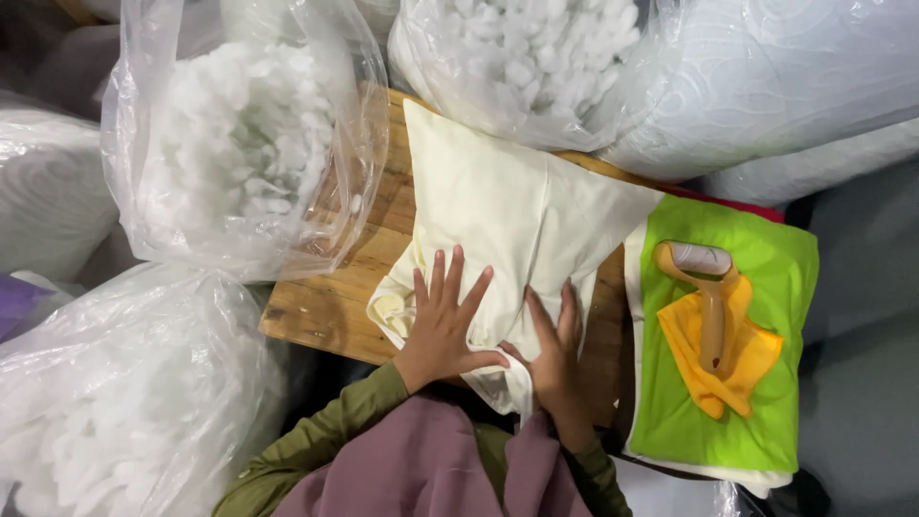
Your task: Cleaning a pillowcase with a lint roller and stuffing it with polyester fiberfill.
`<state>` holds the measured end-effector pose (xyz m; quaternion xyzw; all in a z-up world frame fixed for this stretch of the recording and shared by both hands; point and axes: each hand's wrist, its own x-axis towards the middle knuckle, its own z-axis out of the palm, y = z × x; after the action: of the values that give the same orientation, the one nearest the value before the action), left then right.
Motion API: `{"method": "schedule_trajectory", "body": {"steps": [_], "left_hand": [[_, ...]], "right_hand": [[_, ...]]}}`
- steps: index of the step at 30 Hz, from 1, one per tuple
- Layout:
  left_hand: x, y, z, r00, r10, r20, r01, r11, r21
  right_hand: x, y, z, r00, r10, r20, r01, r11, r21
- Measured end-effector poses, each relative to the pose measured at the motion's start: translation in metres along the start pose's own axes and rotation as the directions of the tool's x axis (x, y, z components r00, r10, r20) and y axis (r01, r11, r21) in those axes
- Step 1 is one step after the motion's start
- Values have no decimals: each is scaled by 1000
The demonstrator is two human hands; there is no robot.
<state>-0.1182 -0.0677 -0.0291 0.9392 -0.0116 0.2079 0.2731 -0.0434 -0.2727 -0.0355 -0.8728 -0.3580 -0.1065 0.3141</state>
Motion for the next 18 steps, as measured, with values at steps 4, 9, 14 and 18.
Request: {"method": "schedule_trajectory", "body": {"steps": [4,9,14,18], "left_hand": [[27,-16,-22,988,-49,-149,37,996,-81],[86,-52,-15,932,-175,-318,110,971,-213],[113,-67,20,927,-243,-285,139,930,-340],[133,-86,-13,794,-410,-449,157,852,-500]], "right_hand": [[34,5,-52,995,100,-3,-97,974,204],[91,45,-30,972,159,-171,-91,932,351],[117,41,13,991,132,-4,-124,938,323],[143,94,1,929,297,-219,-190,894,406]]}}
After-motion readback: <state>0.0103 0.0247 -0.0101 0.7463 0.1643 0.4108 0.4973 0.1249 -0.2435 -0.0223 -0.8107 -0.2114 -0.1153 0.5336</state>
